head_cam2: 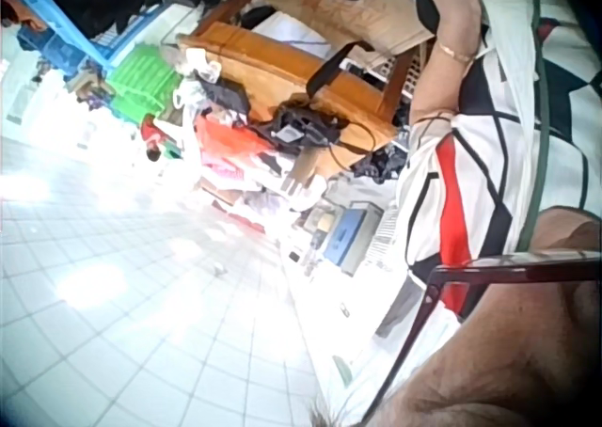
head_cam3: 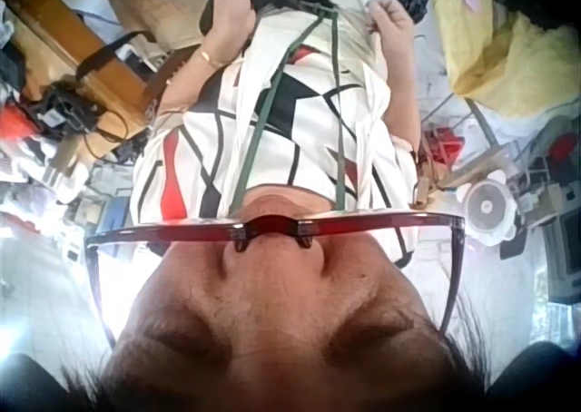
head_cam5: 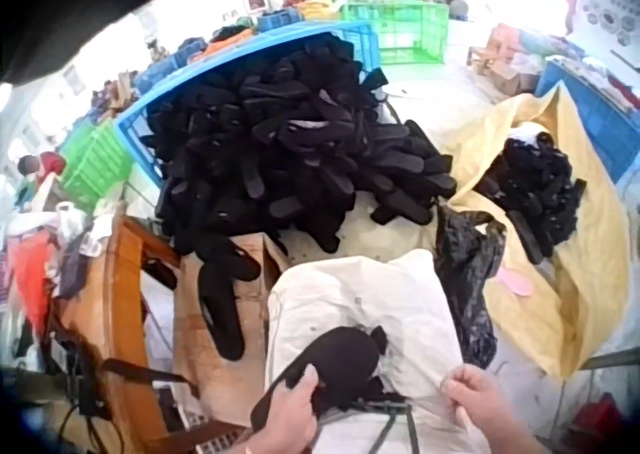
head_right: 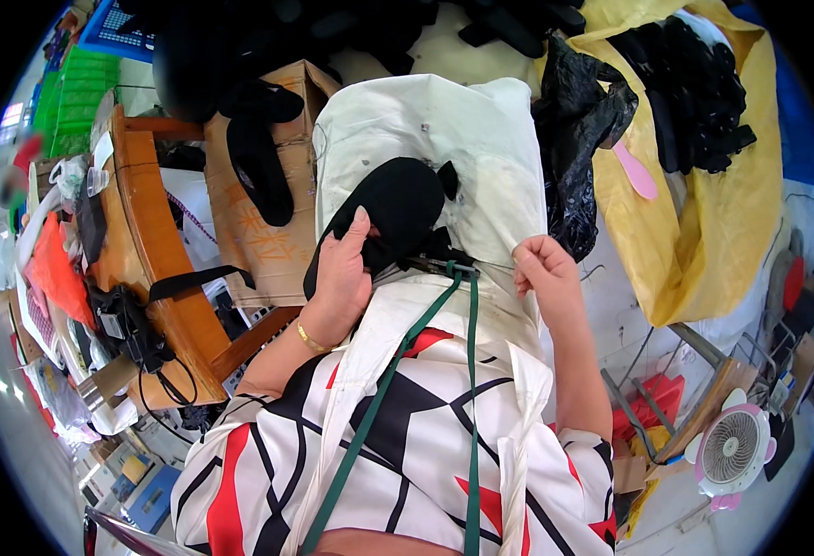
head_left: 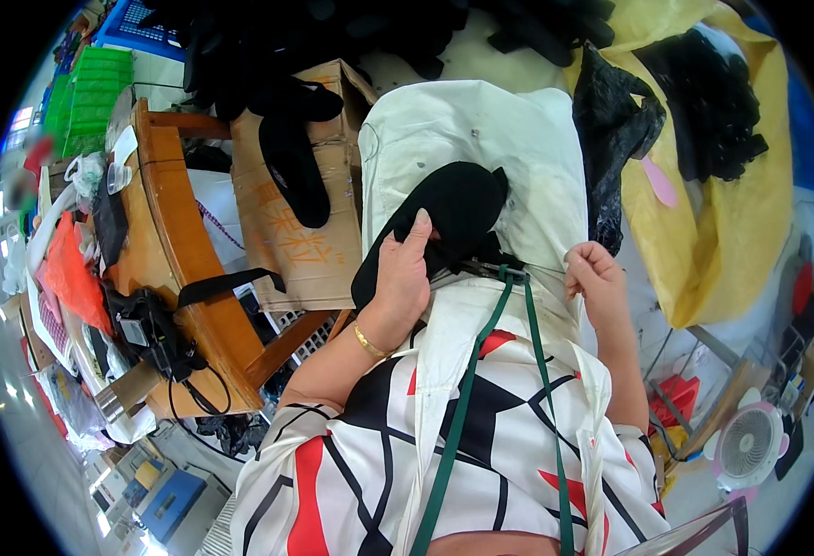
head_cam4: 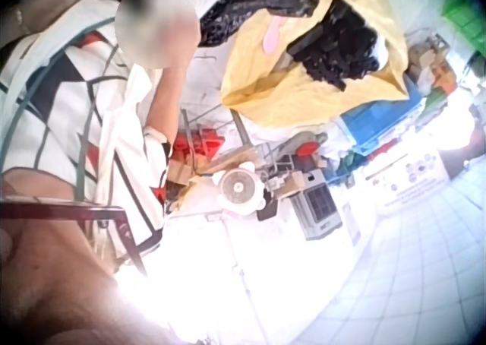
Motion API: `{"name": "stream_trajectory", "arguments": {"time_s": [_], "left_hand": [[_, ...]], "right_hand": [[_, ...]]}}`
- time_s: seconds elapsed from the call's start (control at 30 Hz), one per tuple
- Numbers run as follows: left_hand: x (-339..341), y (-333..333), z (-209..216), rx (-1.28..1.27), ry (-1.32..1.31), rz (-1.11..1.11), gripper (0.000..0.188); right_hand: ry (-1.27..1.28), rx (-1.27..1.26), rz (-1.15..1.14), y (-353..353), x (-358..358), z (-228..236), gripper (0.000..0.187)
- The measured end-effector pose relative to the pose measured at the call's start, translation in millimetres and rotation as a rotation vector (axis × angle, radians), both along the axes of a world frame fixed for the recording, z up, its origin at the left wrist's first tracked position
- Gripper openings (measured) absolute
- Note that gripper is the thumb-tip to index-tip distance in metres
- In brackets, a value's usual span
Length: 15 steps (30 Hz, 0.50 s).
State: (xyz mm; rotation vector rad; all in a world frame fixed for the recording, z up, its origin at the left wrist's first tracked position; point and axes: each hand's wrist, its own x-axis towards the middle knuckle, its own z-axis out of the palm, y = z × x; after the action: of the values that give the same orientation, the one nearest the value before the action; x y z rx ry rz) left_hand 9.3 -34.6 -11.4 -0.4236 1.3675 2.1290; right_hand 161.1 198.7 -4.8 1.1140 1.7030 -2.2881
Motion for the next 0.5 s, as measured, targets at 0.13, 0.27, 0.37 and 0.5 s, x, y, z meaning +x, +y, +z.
{"name": "stream_trajectory", "arguments": {"time_s": [0.13,0.27,0.37,0.5], "left_hand": [[-1,10,16,0.101,-0.020,-0.040,0.034],[-4,12,15,0.102,-0.041,-0.055,0.034],[-5,12,14,0.095,-0.046,-0.039,0.032],[-3,13,14,0.057,-0.060,-0.003,0.029]], "right_hand": [[-0.022,0.037,0.067,-18,-11,3,0.011],[0.007,0.032,0.179,-47,-46,12,0.011],[0.083,0.111,0.277,-61,-68,21,0.012],[0.118,0.172,0.333,-72,-85,24,0.013]]}}
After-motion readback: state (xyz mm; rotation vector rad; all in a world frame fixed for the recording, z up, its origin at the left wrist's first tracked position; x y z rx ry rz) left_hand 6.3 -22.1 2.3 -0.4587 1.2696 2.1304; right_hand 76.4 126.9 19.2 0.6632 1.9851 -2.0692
